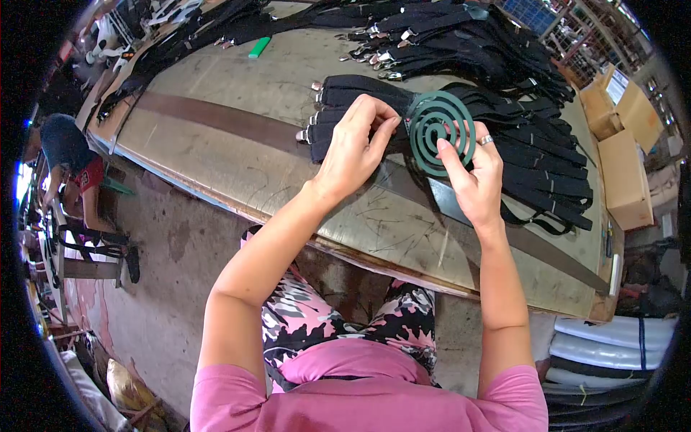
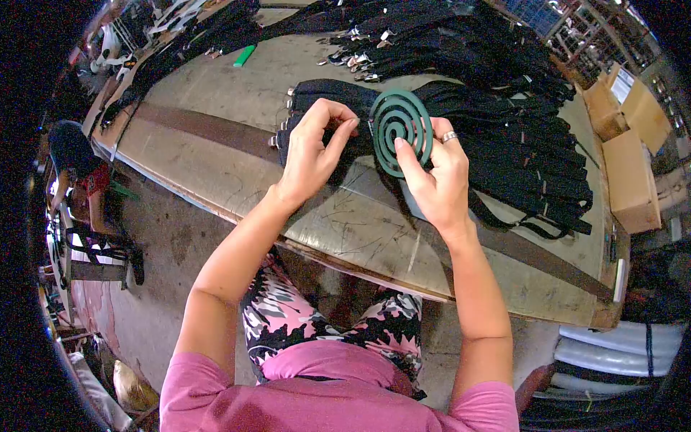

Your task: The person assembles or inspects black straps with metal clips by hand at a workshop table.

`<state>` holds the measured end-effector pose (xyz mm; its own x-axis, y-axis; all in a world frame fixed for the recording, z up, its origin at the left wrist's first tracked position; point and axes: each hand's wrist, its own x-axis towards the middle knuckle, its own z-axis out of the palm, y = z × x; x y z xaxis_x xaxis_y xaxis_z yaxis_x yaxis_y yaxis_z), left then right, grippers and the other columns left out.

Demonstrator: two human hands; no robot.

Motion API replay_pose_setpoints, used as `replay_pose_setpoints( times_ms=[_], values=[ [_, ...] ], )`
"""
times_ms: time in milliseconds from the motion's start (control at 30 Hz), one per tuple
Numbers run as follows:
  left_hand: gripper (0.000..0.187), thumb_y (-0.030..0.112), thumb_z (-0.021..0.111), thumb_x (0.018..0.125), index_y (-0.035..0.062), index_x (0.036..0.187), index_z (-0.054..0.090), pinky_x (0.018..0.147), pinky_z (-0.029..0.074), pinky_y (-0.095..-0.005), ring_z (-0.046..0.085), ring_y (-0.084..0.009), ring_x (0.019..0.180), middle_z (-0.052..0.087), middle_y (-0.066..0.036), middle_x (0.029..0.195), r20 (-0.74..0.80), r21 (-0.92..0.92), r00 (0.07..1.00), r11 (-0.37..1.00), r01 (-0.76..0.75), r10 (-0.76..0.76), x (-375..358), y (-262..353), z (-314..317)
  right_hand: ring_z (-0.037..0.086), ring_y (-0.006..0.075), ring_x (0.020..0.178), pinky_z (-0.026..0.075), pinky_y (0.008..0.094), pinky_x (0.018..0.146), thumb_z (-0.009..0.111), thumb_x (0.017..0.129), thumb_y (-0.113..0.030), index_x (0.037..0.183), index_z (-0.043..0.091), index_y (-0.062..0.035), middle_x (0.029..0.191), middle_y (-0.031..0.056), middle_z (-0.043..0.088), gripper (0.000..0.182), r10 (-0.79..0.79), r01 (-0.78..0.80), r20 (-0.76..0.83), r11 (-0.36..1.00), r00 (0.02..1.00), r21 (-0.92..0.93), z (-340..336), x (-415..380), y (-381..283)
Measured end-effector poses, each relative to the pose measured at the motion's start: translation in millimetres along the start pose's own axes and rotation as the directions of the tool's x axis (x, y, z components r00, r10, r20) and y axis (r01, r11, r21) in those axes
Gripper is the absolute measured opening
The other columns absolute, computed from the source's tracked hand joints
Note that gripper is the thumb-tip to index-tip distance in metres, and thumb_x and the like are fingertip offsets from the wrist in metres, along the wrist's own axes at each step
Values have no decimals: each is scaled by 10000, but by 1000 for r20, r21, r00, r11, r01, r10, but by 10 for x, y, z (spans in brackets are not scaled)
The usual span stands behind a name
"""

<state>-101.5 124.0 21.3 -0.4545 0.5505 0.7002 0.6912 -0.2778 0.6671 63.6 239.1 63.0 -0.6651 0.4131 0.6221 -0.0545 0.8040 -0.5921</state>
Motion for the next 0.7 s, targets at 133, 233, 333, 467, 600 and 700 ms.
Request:
replay_pose_setpoints(
  times_ms=[133, 233, 333, 467, 600, 700],
  values=[
    [63, -9, 635, 902, -9, 948, 592, 715, 499, -304, 633, -197, 774, 612, -107, 871, -4, 3, 1000, 1000, -13, 13, 3, -2, 0, 619, 290, 895, 484, 362, 790, 673, 860, -42, 932, 694, 36, 991, 162, 648, 109, 4, -4, 10, 1000, 1000, -13, -4, 13, -14],
    [63, -4, 636, 900, -6, 947, 593, 716, 497, -308, 635, -203, 779, 613, -109, 869, -3, 7, 1000, 1000, -4, 4, 6, 26, -7, 615, 296, 892, 482, 368, 790, 675, 857, -44, 923, 692, 39, 986, 164, 647, 108, -10, 10, 9, 1000, 1000, -23, -2, 12, -11],
    [61, 0, 634, 901, -5, 946, 594, 715, 497, -309, 637, -204, 779, 615, -109, 870, -7, -8, 1000, 1000, 6, -6, 10, 31, -3, 612, 294, 889, 482, 368, 791, 677, 855, -45, 912, 691, 39, 985, 163, 647, 103, -33, 34, 8, 999, 999, -42, 4, 12, 1],
    [57, 1, 631, 904, -7, 946, 593, 716, 499, -309, 638, -205, 779, 616, -110, 871, -6, 8, 1000, 1000, -9, 9, 9, 18, -8, 613, 282, 893, 482, 363, 798, 682, 852, -41, 909, 692, 38, 988, 157, 646, 98, -13, 14, 9, 1000, 1000, -25, 1, 10, 7],
    [54, -1, 631, 907, -9, 944, 591, 732, 505, -304, 643, -196, 794, 621, -108, 878, 13, -6, 1000, 1000, 0, 0, 7, 14, -26, 620, 270, 908, 484, 354, 811, 677, 864, -43, 923, 692, 34, 1003, 144, 651, 98, 17, -15, -18, 997, 1000, 81, 3, -19, 50],
    [48, -5, 627, 911, -9, 943, 591, 740, 508, -301, 645, -187, 803, 624, -108, 884, 22, -13, 1000, 1000, -4, 4, 7, 4, -39, 623, 261, 922, 484, 347, 818, 673, 872, -43, 933, 691, 34, 1018, 138, 653, 101, 59, -56, -18, 990, 998, 131, 5, -53, 100]
  ],
)
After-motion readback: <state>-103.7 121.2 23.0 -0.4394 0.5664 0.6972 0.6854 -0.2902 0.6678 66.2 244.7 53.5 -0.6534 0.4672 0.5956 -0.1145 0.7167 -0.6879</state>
